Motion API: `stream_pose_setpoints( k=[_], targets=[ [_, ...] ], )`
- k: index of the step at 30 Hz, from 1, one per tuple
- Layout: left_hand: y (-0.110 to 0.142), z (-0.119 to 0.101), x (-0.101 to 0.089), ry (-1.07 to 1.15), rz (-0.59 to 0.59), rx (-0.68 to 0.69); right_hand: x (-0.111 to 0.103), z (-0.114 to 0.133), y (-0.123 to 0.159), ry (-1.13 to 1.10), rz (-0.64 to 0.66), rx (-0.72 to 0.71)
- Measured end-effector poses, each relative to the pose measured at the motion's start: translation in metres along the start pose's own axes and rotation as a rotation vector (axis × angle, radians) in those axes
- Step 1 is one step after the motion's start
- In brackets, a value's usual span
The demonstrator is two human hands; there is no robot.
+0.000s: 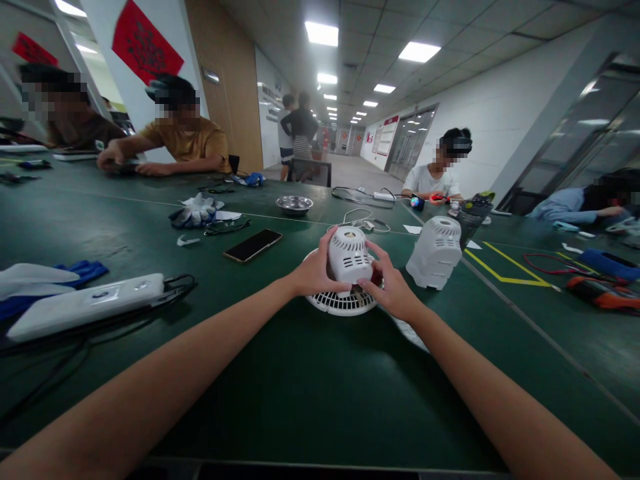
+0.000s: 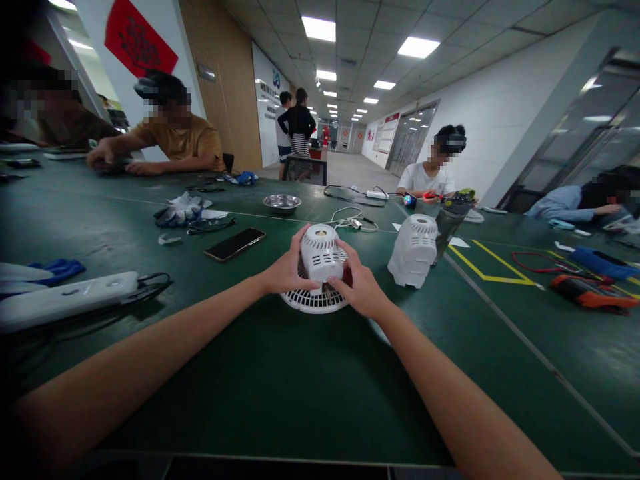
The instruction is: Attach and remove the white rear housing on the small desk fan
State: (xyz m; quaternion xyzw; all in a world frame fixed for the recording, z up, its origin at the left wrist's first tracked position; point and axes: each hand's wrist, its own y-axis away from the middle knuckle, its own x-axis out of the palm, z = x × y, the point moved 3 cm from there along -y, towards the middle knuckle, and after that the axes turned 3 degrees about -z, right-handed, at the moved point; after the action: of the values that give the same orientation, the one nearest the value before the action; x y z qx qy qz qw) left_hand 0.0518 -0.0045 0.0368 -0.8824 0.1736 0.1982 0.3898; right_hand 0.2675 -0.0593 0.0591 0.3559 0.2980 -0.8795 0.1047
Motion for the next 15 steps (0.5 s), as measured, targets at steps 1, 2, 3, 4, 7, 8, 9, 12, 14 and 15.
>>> stream_pose_setpoints(
  k=[1, 2, 3, 4, 7, 8, 9, 12, 14, 15],
  targets=[
    [0.0, 0.001, 0.0, -0.008, -0.003, 0.0, 0.0, 0.0, 0.0, 0.004, 0.003, -0.001],
    [0.0, 0.002, 0.0, -0.013, -0.006, 0.003, -0.001, -0.001, 0.0, 0.009, 0.007, -0.002],
    [0.0, 0.003, 0.0, -0.016, -0.006, 0.007, -0.001, -0.001, -0.001, 0.012, 0.01, -0.002],
    [-0.001, 0.005, 0.0, -0.018, -0.004, 0.011, -0.001, -0.001, -0.001, 0.012, 0.012, -0.001],
    [-0.001, 0.008, 0.0, -0.025, -0.001, 0.026, -0.001, -0.002, -0.002, -0.005, 0.016, -0.002],
    [-0.001, 0.008, 0.0, -0.028, -0.002, 0.031, -0.001, -0.002, -0.002, -0.01, 0.017, -0.002],
    [0.0, 0.008, -0.001, -0.03, -0.002, 0.034, -0.001, -0.004, -0.002, -0.011, 0.017, -0.002],
    [0.0, 0.009, -0.005, -0.046, 0.0, 0.006, -0.003, -0.01, -0.002, 0.012, -0.005, 0.004],
    [0.0, 0.01, -0.009, -0.084, -0.011, -0.042, -0.004, -0.018, -0.002, 0.045, -0.051, 0.014],
    [0.001, 0.011, -0.012, -0.114, -0.027, -0.062, -0.005, -0.023, -0.002, 0.059, -0.08, 0.025]
  ],
)
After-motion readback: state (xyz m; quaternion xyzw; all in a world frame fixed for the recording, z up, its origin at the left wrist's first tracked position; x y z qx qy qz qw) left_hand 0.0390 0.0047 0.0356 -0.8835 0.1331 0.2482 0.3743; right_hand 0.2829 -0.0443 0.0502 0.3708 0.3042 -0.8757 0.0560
